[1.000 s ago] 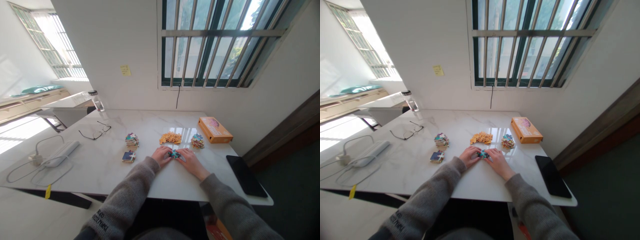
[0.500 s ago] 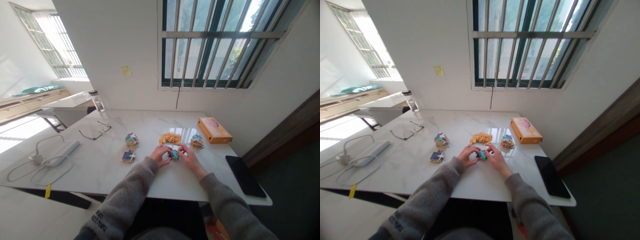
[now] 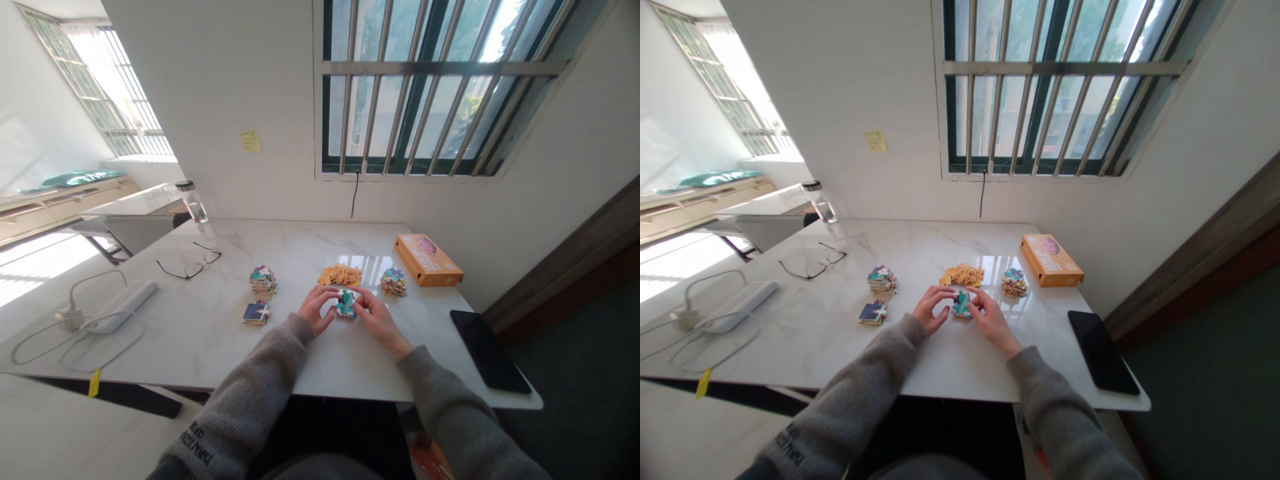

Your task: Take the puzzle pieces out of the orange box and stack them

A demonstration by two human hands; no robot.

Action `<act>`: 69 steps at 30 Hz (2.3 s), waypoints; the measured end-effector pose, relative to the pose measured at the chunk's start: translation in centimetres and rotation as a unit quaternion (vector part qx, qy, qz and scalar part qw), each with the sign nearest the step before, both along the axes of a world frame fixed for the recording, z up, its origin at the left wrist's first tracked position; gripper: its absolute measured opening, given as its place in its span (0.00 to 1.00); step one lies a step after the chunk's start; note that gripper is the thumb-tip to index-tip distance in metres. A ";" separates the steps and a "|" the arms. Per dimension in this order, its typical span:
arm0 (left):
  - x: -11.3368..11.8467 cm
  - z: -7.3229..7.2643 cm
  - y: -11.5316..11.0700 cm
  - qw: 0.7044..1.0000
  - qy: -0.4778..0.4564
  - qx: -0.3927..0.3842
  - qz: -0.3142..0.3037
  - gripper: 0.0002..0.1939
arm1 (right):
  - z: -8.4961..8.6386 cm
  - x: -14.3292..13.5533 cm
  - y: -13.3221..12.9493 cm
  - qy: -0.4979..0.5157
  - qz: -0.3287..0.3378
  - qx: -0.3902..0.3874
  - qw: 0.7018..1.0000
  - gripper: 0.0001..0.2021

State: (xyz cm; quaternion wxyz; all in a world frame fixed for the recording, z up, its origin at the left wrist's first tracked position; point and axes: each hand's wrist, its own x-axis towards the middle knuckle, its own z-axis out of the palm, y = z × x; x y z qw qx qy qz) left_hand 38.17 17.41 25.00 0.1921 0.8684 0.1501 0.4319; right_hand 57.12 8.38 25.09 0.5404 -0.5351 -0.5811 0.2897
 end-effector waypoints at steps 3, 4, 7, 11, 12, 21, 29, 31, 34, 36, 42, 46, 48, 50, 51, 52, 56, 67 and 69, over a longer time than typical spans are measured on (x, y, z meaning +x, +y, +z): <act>0.1 0.0 -0.2 1.000 0.020 0.009 -0.003 0.18 | -0.3 -0.1 0.1 0.016 -0.010 0.001 1.000 0.21; 0.2 0.0 -0.2 1.000 0.024 0.014 -0.002 0.17 | -0.4 -0.1 0.2 0.018 -0.009 0.002 1.000 0.20; 0.3 -0.1 -0.1 0.999 0.027 0.017 0.005 0.13 | -0.4 -0.1 0.1 0.003 -0.007 0.004 1.000 0.19; 0.3 0.1 0.0 1.000 0.012 -0.010 0.002 0.12 | 0.2 0.2 -0.5 -0.109 -0.015 0.060 0.992 0.19; 0.3 0.1 0.0 1.000 0.008 -0.018 -0.001 0.12 | 0.4 0.3 -0.7 -0.139 -0.014 0.077 0.987 0.20; 0.2 -0.3 0.1 0.998 0.013 -0.059 -0.028 0.20 | 0.5 1.2 -1.0 -0.260 -0.039 0.150 0.953 0.17; 0.4 -2.1 1.1 0.996 0.070 -0.051 0.022 0.20 | 0.3 8.8 0.1 -0.305 -0.290 0.140 0.896 0.13; 0.5 -2.3 1.3 0.995 0.084 -0.049 0.021 0.18 | -0.1 10.8 0.4 -0.311 -0.326 0.120 0.885 0.14; 0.5 -2.5 1.4 0.994 0.096 -0.045 0.018 0.16 | -0.7 12.5 0.8 -0.310 -0.330 0.107 0.885 0.14; 0.5 -2.5 1.5 0.993 0.102 -0.048 0.019 0.15 | -1.0 12.9 1.0 -0.309 -0.322 0.107 0.888 0.14; 0.7 -2.6 1.6 0.992 0.109 -0.052 0.020 0.15 | -1.1 12.5 1.4 -0.321 -0.317 0.103 0.886 0.13; 0.7 -2.8 1.8 0.993 0.110 -0.050 0.012 0.14 | -1.4 12.5 1.5 -0.325 -0.317 0.101 0.885 0.13; 0.8 -2.9 1.9 0.993 0.110 -0.049 0.006 0.14 | -1.5 12.5 1.5 -0.328 -0.316 0.100 0.885 0.13; 0.9 -3.0 2.0 0.992 0.114 -0.052 0.003 0.15 | -1.4 12.3 1.5 -0.339 -0.330 0.100 0.875 0.13; 0.9 -3.0 1.9 0.992 0.118 -0.054 0.003 0.15 | -1.3 12.1 1.4 -0.348 -0.344 0.103 0.866 0.13; 0.9 -2.9 1.9 0.991 0.123 -0.057 0.004 0.16 | -1.1 11.6 1.3 -0.359 -0.357 0.110 0.856 0.13; 1.0 -2.8 1.7 0.988 0.142 -0.066 0.012 0.15 | -0.3 8.1 0.7 -0.402 -0.311 0.154 0.847 0.10; 0.9 -2.1 1.6 0.998 0.030 -0.048 -0.006 0.13 | 0.4 0.8 0.2 -0.383 -0.067 0.171 0.905 0.13; 0.9 -1.8 1.4 0.999 -0.010 -0.046 0.002 0.13 | 0.5 0.7 0.1 -0.366 -0.045 0.172 0.913 0.14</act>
